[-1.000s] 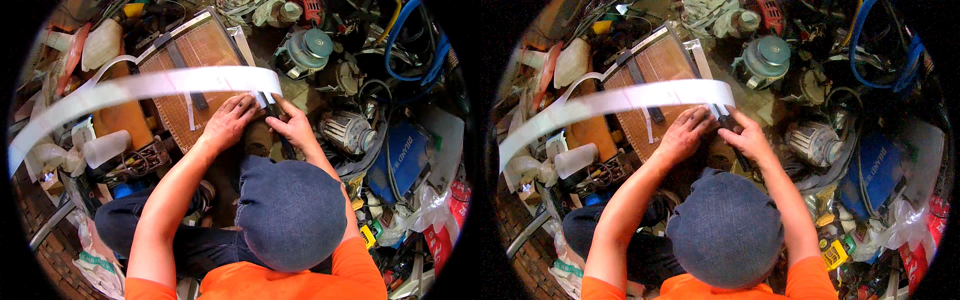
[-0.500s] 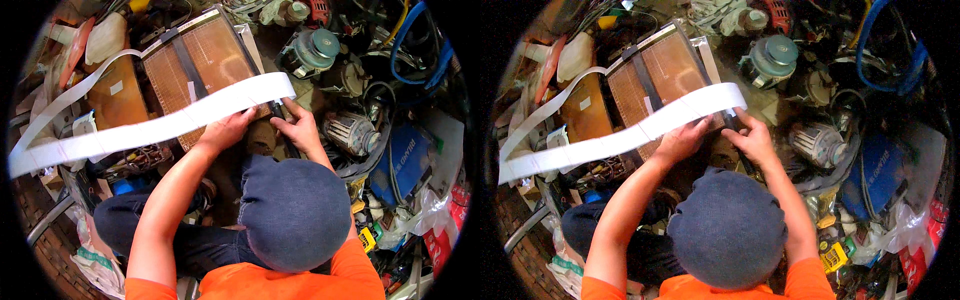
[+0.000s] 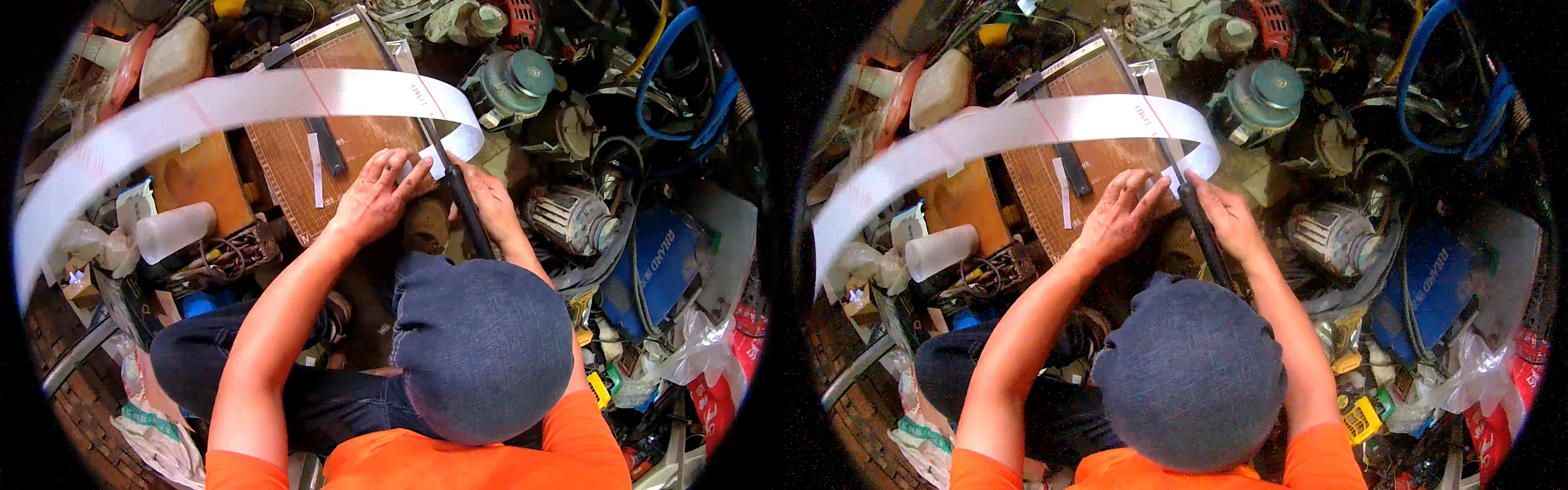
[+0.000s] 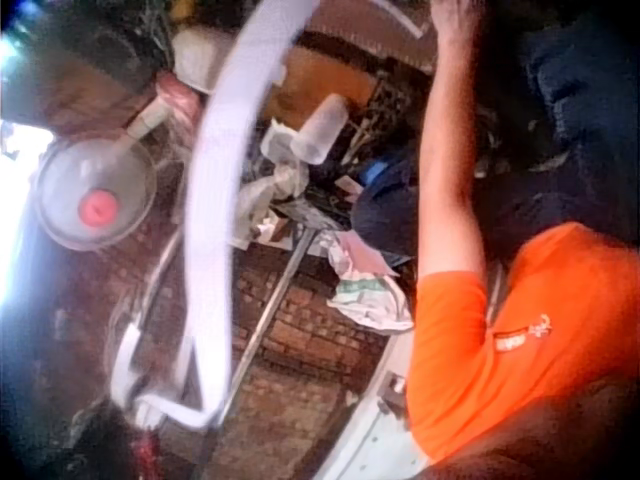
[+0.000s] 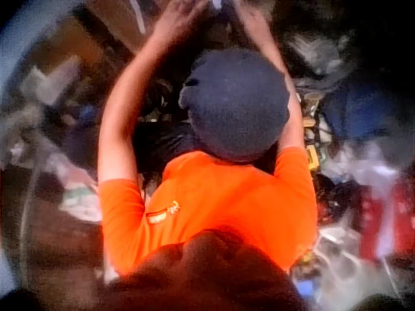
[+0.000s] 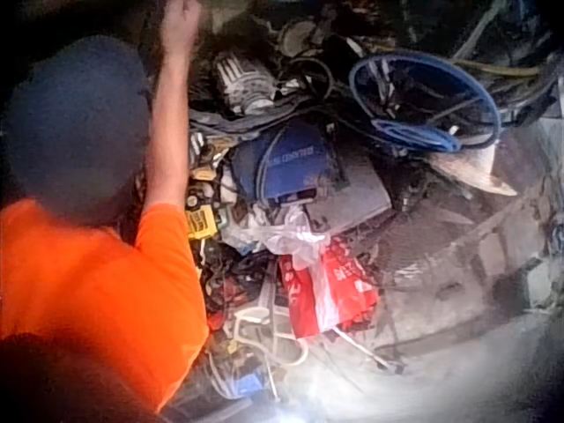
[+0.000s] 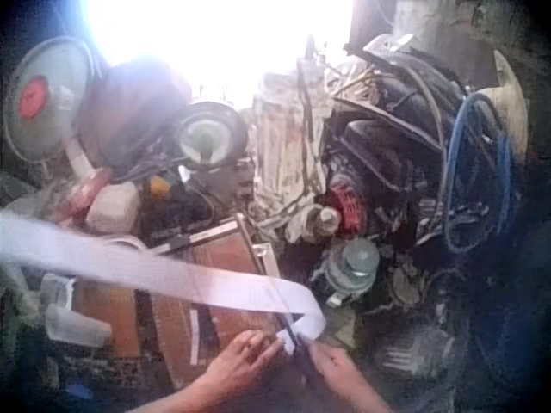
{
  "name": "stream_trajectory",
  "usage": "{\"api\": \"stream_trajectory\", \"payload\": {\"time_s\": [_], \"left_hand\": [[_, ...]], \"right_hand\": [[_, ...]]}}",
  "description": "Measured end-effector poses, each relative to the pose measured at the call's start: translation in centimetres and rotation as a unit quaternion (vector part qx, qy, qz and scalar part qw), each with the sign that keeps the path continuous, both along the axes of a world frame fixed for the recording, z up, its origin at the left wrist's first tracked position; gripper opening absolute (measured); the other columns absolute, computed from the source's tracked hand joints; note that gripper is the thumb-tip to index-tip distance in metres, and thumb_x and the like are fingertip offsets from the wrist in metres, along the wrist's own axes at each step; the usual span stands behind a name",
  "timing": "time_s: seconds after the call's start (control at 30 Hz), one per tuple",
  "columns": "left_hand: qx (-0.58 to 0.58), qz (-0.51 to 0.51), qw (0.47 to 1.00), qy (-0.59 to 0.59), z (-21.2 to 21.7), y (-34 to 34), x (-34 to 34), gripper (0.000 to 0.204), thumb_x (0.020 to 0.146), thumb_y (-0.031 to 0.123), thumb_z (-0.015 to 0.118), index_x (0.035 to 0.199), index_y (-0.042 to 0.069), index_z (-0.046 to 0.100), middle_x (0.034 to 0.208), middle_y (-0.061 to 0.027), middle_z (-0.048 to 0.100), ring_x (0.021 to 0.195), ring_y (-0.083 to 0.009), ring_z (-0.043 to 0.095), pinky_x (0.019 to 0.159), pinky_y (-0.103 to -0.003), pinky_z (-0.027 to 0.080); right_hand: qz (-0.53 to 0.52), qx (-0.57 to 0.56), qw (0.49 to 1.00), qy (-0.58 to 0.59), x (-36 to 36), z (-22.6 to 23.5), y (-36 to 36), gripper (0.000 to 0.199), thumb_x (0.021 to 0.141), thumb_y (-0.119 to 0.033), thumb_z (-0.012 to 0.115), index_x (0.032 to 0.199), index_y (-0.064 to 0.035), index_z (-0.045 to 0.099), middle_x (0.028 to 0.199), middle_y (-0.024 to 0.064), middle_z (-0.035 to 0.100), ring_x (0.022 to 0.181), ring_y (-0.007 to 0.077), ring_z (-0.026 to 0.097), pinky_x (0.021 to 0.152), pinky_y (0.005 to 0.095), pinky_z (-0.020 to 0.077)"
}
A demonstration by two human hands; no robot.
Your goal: The person inserts white paper strips into the slots of a motor stator. They then sit on the floor and use a paper cutter to cut a long white tape into smaller pieces. Finally, they return to the stator and continue inserting the cut paper strips into the slots.
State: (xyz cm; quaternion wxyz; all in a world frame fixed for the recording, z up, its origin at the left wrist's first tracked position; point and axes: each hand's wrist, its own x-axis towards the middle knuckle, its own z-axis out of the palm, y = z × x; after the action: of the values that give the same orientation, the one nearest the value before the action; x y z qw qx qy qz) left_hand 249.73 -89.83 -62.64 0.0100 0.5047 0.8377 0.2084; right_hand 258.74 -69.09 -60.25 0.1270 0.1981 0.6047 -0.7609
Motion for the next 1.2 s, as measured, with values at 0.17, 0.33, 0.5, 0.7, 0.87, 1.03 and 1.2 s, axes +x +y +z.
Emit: {"api": "stream_trajectory", "payload": {"time_s": [0.17, 0.33, 0.5, 0.7, 0.87, 1.03, 1.2], "left_hand": [[0.086, 0.049, 0.952, -0.291, -0.8, -0.6, 0.8, 0.053, 0.08, 0.015, 0.06, 0.131, 0.01, 0.05, 0.133, -0.0145, 0.049, 0.127, -0.0309, 0.043, 0.109, -0.043, 0.034], [-0.037, -0.022, 0.999, 0.014, 0.0, -0.1, -0.3, 0.053, 0.079, 0.021, 0.058, 0.13, 0.009, 0.052, 0.141, -0.0106, 0.043, 0.133, -0.0271, 0.039, 0.112, -0.041, 0.032], [-0.128, -0.024, 0.99, -0.049, -0.2, -0.4, 0.0, 0.053, 0.081, 0.018, 0.053, 0.134, 0.012, 0.051, 0.136, -0.0113, 0.047, 0.128, -0.0277, 0.043, 0.111, -0.044, 0.031], [-0.051, -0.023, 0.998, 0.043, 0.4, 0.0, -0.1, 0.052, 0.081, 0.015, 0.054, 0.133, 0.009, 0.052, 0.136, -0.0103, 0.049, 0.127, -0.0263, 0.045, 0.11, -0.042, 0.033], [-0.04, -0.038, 0.998, 0.03, -0.1, 0.0, -0.4, 0.052, 0.081, 0.012, 0.053, 0.133, 0.007, 0.051, 0.139, -0.0111, 0.046, 0.127, -0.0277, 0.046, 0.109, -0.041, 0.035], [-0.121, -0.066, 0.988, 0.064, -2.5, -1.2, 0.5, 0.052, 0.085, 0.017, 0.051, 0.136, 0.004, 0.048, 0.143, -0.0094, 0.044, 0.13, -0.0263, 0.045, 0.111, -0.038, 0.035], [-0.089, -0.026, 0.995, -0.028, -0.3, -0.7, 0.3, 0.054, 0.083, 0.011, 0.054, 0.136, 0.005, 0.047, 0.14, -0.0127, 0.046, 0.13, -0.0286, 0.045, 0.11, -0.039, 0.035]], "right_hand": [[-0.012, -0.043, 0.998, -0.033, 0.3, -3.7, -0.6, 0.046, 0.1, -0.035, 0.048, 0.13, -0.0018, 0.055, 0.081, 0.0018, 0.066, 0.066, 0.0087, 0.058, 0.063, 0.0238, 0.0488], [-0.11, 0.191, 0.974, 0.06, -0.2, -3.6, -1.0, 0.016, 0.09, -0.009, 0.063, 0.091, 0.0055, 0.068, 0.08, 0.0003, 0.069, 0.073, 0.0053, 0.057, 0.065, 0.0236, 0.0467], [-0.103, 0.207, 0.972, 0.026, -0.1, -4.4, -1.2, 0.017, 0.088, -0.011, 0.066, 0.097, 0.0032, 0.07, 0.078, -0.0006, 0.068, 0.073, 0.0051, 0.058, 0.066, 0.0227, 0.0471], [-0.143, 0.243, 0.954, 0.101, -1.2, -3.4, -2.1, 0.019, 0.085, -0.011, 0.069, 0.1, 0.0015, 0.071, 0.082, 0.0047, 0.07, 0.077, 0.0073, 0.062, 0.07, 0.0239, 0.0489], [-0.119, 0.333, 0.925, 0.14, -1.6, -2.7, -1.4, 0.019, 0.084, -0.009, 0.069, 0.101, 0.0008, 0.071, 0.085, 0.0076, 0.07, 0.079, 0.0096, 0.064, 0.072, 0.0252, 0.05], [-0.192, 0.234, 0.953, 0.031, -1.1, -3.8, -2.0, 0.018, 0.084, -0.006, 0.069, 0.1, 0.0013, 0.072, 0.085, 0.0071, 0.072, 0.077, 0.0094, 0.063, 0.071, 0.0248, 0.0498], [-0.186, 0.199, 0.962, -0.016, -1.4, -3.2, -1.9, 0.02, 0.083, -0.005, 0.068, 0.102, 0.0014, 0.072, 0.088, 0.0079, 0.072, 0.077, 0.0095, 0.063, 0.072, 0.024, 0.0502]]}}
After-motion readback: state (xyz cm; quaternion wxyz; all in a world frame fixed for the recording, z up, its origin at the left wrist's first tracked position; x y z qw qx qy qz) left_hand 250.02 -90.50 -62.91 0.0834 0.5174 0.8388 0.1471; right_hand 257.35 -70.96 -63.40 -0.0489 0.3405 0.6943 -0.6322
